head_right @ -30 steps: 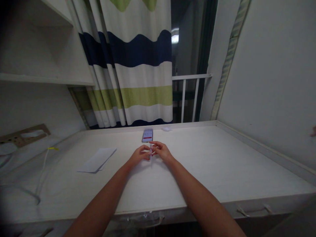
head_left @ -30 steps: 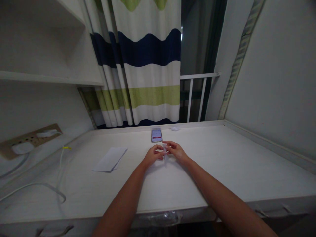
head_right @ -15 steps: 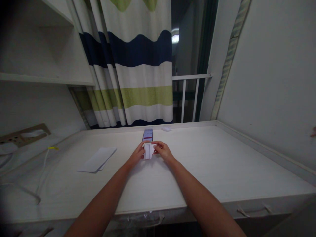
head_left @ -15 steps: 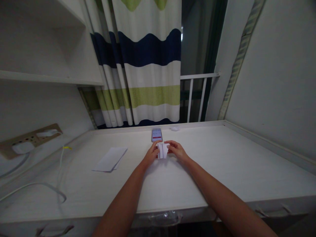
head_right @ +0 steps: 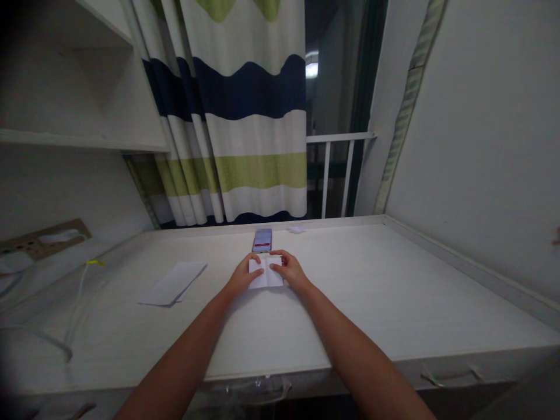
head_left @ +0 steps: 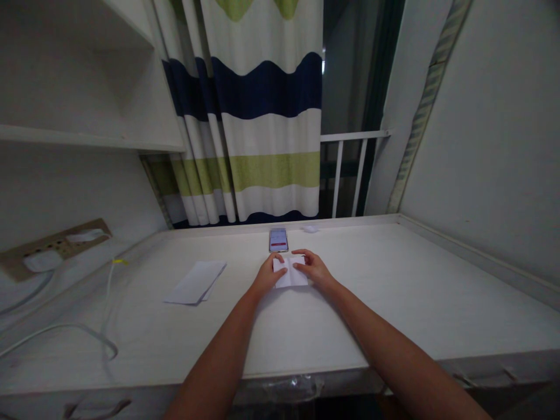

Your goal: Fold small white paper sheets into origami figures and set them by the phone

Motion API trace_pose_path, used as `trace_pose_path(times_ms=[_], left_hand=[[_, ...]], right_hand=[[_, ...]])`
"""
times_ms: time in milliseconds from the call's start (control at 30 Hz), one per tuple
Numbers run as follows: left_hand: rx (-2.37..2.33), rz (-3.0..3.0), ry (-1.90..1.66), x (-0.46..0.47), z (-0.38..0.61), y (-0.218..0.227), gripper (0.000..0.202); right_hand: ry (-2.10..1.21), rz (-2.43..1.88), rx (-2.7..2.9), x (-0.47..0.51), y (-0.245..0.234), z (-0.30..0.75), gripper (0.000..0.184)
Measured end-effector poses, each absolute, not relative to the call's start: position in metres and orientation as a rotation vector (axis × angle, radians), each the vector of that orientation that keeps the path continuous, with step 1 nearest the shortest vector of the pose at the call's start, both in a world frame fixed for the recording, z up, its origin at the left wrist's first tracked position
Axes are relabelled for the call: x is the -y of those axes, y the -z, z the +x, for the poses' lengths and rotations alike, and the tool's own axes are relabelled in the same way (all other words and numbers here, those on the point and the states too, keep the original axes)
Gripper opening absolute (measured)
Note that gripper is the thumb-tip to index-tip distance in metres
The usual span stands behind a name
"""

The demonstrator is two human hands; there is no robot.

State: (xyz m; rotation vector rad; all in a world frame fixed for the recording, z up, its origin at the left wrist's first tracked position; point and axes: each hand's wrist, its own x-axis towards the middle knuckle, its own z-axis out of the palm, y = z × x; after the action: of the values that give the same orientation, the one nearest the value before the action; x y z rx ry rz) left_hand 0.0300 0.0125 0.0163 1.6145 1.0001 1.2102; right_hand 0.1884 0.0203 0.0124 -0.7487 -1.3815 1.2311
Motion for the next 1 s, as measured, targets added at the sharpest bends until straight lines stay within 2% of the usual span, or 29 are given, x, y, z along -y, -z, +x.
trace_pose_path(times_ms=[133, 367, 633, 1000], left_hand=[[-0.982, 1.684, -1.269, -0.0111, 0.0286, -0.0194, 0.023], [-1.080, 1.708, -1.338, -0.0104, 0.0281, -0.0212, 0.039], [-1.044, 1.656, -1.329, -0.0105, 0.0295, -0.0244, 0.029], [-1.048, 1.492, -1.354, -0.0119, 0.0285, -0.0242, 0.039]], right_hand=[[-1.231, -0.774, 1.345, -0.0201, -0.0130, 0.1878, 0.043], [-1.113, -0.892, 1.304, -0.0229, -0.0127, 0.1867, 0.029], [-1.034, -0.928, 1.361, -0.0225, -0.0131, 0.1892, 0.022], [-1.224, -0.912, 1.289, -0.0191, -0.0158, 0.1879, 0.026]])
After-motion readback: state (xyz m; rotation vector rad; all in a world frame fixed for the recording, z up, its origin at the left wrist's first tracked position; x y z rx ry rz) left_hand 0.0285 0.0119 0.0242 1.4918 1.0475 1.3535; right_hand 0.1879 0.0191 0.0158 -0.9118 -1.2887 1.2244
